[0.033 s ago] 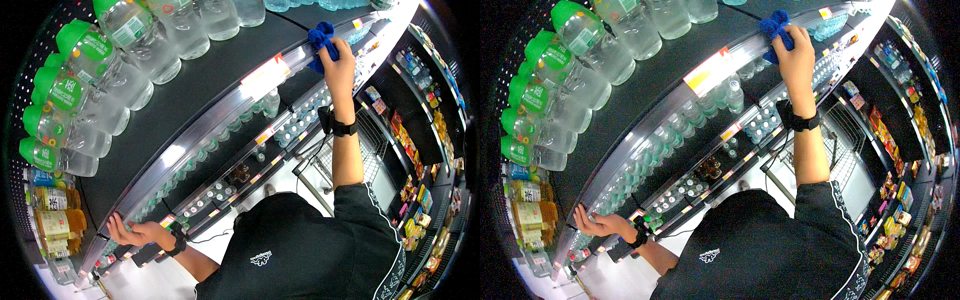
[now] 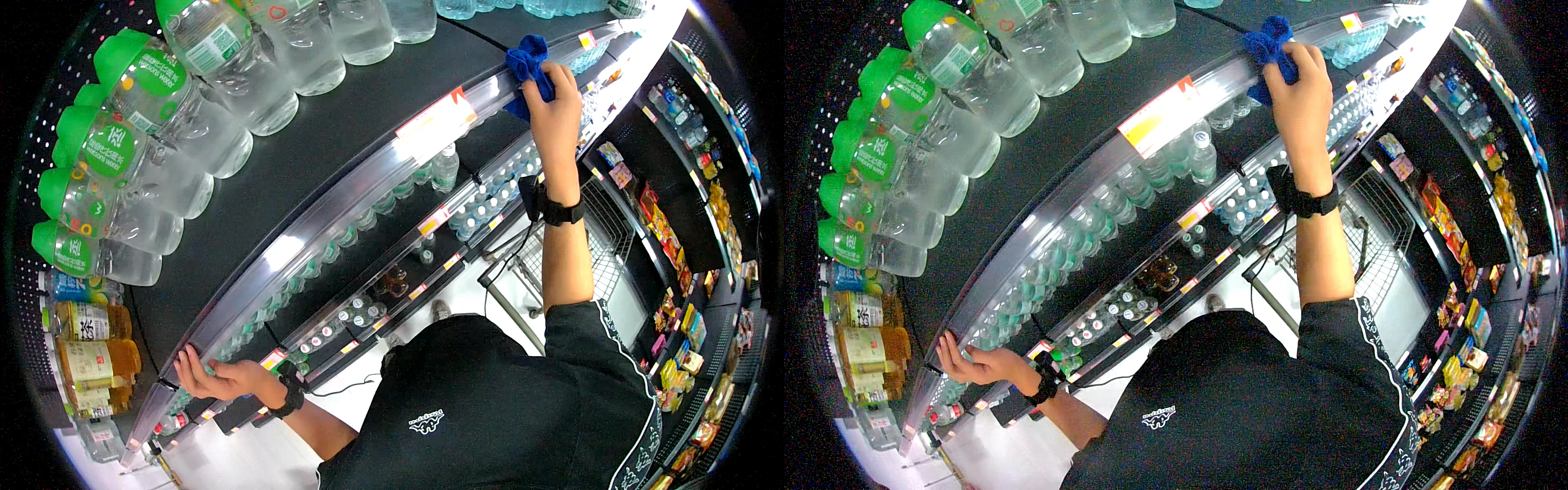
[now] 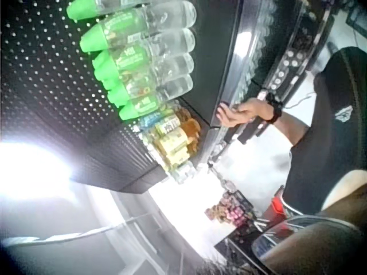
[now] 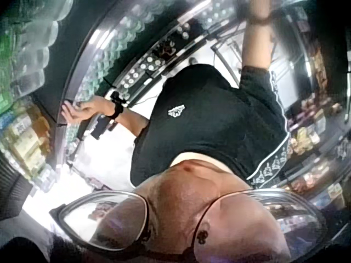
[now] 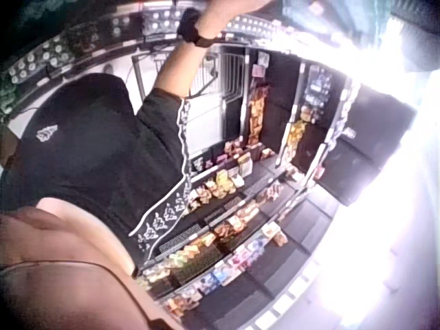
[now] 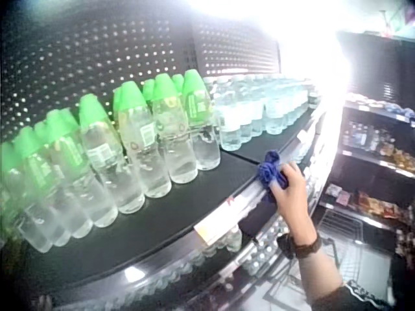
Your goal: The person wipes the edges and price tags of a store shelf with a cloth, moving along the beverage section.
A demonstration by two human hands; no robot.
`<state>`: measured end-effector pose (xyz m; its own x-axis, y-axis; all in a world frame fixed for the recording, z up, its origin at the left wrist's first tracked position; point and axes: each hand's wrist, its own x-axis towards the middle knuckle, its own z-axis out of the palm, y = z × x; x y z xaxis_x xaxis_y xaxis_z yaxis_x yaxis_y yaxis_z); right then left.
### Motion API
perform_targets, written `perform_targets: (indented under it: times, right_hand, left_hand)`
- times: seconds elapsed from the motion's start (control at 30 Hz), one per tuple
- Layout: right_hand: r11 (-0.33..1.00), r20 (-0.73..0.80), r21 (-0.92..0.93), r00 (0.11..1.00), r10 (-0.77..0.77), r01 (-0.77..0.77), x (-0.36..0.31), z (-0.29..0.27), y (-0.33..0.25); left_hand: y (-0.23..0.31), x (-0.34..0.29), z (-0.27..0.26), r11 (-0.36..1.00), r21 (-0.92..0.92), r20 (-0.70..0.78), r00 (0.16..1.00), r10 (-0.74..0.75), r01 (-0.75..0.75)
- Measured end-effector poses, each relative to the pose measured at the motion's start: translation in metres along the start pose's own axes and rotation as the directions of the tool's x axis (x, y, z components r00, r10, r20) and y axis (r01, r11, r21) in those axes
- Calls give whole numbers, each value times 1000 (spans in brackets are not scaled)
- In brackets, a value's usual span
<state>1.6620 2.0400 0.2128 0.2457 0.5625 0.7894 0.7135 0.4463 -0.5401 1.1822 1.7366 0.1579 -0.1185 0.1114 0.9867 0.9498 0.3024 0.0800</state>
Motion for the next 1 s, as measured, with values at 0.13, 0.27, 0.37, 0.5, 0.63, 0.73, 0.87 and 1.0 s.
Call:
perform_targets:
  times: [0.13,0.27,0.37,0.5,0.63,0.73,0.87,1.0]
  right_hand:
    - [997,-12,17,997,-73,73,-34,4,-44]
    - [955,154,240,964,-217,177,-86,7,-114]
    - [915,305,364,907,-291,171,-105,0,-140]
    - [943,211,249,938,-275,221,-79,4,-113]
    - [991,45,93,994,-101,97,-26,6,-37]
    - [999,-39,20,999,-31,32,-5,3,8]
    - [997,-94,-62,994,-53,48,-3,8,15]
    - [992,-99,-118,994,-47,35,-14,7,-8]
  left_hand:
    - [2,3,-1,1000,-9,-5,1000,-5,5]
    - [4,1,0,1000,-5,-26,999,-26,26]
    - [6,1,7,1000,-15,-62,998,-15,14]
    - [4,4,2,1000,10,-47,999,-2,2]
    - [-1,0,-4,1000,12,-19,1000,13,-12]
    - [2,0,1,1000,-1,-11,1000,-1,1]
    - [0,1,-1,1000,-7,6,1000,-9,9]
    - [2,-2,-3,999,-10,34,998,-43,43]
